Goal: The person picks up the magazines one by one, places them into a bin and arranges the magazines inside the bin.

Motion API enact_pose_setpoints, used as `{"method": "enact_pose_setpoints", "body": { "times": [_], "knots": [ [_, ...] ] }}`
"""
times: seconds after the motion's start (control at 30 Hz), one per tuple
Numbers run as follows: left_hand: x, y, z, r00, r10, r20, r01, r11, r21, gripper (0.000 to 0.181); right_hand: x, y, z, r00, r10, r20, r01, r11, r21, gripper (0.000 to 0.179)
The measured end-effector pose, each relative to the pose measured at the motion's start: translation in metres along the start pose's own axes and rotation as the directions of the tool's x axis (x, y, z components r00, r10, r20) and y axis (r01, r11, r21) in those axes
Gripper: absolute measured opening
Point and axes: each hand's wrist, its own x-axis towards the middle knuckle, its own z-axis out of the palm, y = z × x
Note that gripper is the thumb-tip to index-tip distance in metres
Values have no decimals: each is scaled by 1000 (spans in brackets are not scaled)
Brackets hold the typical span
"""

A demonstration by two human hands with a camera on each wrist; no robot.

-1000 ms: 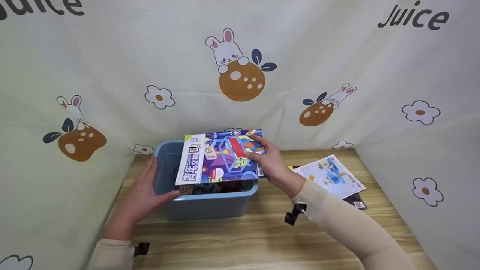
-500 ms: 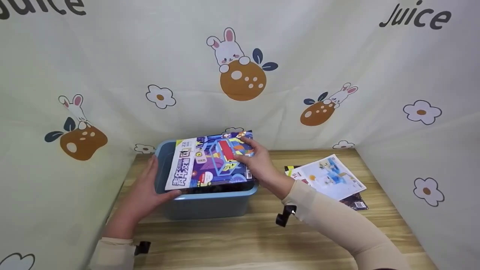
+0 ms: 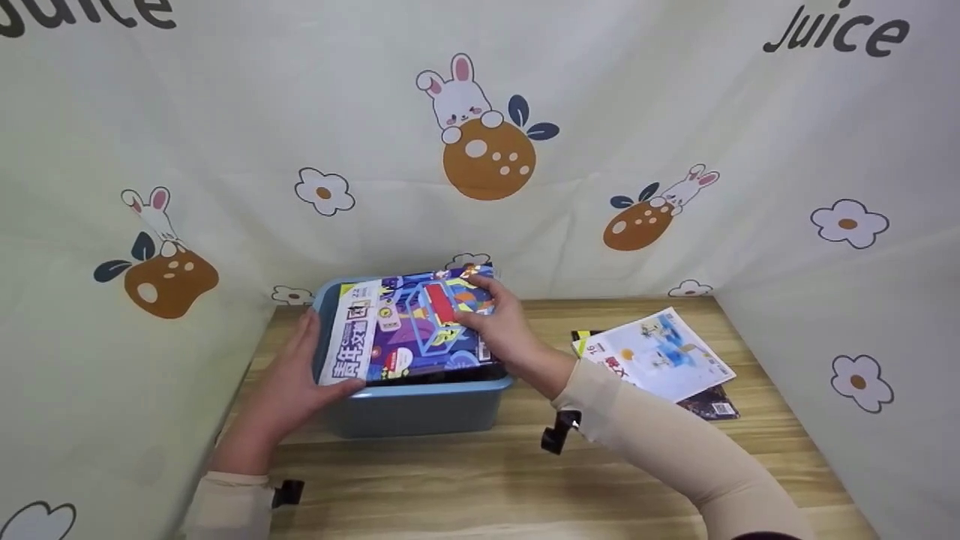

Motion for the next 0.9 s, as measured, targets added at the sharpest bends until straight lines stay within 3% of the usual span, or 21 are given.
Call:
{"method": "enact_pose_setpoints", "body": {
  "times": [0.47,0.73,0.9],
  "knots": [
    [-1,1,0,1000,29,-8,-29,1000,3,143,1,3,6,1000,8,26,-8,1000,16,70],
    [0,0,-1,1000,12,-5,-12,1000,-7,144,-1,1,11,997,28,67,-29,999,15,69],
    [0,-1,-1,999,33,-19,-33,999,-6,143,-4,-5,9,995,-68,76,72,997,-42,64]
  ]
}}
